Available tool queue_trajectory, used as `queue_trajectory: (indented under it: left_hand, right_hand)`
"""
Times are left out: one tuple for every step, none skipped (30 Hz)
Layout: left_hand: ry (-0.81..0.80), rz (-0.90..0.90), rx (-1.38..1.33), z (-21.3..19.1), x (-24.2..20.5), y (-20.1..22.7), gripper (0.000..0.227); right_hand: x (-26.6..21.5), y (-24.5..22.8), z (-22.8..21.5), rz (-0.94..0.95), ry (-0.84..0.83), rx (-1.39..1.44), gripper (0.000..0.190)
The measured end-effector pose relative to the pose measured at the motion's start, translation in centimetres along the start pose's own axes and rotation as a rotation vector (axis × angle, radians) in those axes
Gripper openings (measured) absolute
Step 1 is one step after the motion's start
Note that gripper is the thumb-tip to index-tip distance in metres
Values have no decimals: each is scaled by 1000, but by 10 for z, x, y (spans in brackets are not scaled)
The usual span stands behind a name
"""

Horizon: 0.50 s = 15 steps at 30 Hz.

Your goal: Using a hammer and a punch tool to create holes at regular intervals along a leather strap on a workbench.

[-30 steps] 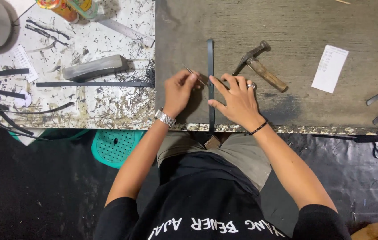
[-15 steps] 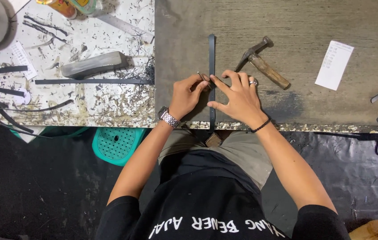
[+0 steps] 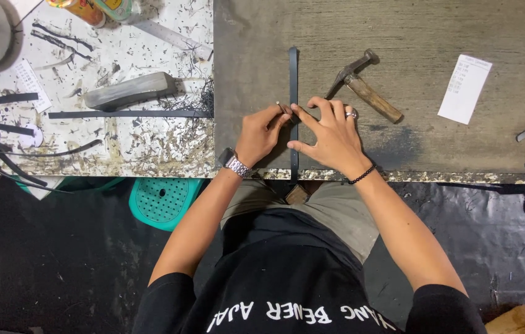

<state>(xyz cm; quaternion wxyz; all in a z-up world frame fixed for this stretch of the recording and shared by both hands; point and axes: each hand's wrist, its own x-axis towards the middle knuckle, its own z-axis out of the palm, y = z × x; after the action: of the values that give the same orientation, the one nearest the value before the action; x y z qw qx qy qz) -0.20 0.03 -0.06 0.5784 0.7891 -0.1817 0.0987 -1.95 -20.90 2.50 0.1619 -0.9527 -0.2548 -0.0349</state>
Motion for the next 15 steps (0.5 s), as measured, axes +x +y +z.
queue_trajectory:
  left_hand:
    - [-12,19,35,0,-1,-1,5]
    - [-12,19,35,3,-2,-9,5]
    - [-44,89,99,6,-4,-16,5]
    - [-76,159,163,8,-5,-24,7]
    - [-76,164,163,8,-5,-25,7]
    - [-99,206,216,8,-4,-27,8]
    - [-119,243,270,8,-5,-28,10]
    - [-115,243,270,7,-2,-22,10]
    - [-124,275,293,5,0,-16,10]
    - [-132,307,317,2,2,-10,9]
    - [-133,311,314,4,0,-16,9]
    - [-133,336,346,7,-2,-22,9]
    - [-131,359,377,10,-4,-28,8]
    - [-129,361,374,11,-4,-31,8]
    - [-156,359,367,12,-5,-34,10]
  right_hand:
    - [0,0,0,-3,-3,-11,74]
    - [-1,5,5,-3,-2,-11,74]
    - [-2,9,9,30,-33,64,74]
    - [-3,14,13,63,-63,140,75]
    - [-3,21,11,64,-60,137,75]
    - [-4,29,8,99,157,9,60]
    - [-4,36,5,128,369,-118,45]
    - [-10,47,-5,124,368,-119,45]
    - [-16,57,-15,195,302,-272,45]
    - [-22,66,-24,264,235,-424,46]
    - [-29,77,-18,267,237,-427,46]
    - [-35,87,-11,221,232,-497,41]
    - [-41,98,-5,172,225,-566,37]
    - [-42,92,-8,172,226,-571,37]
    - [-41,87,-9,290,185,-425,39]
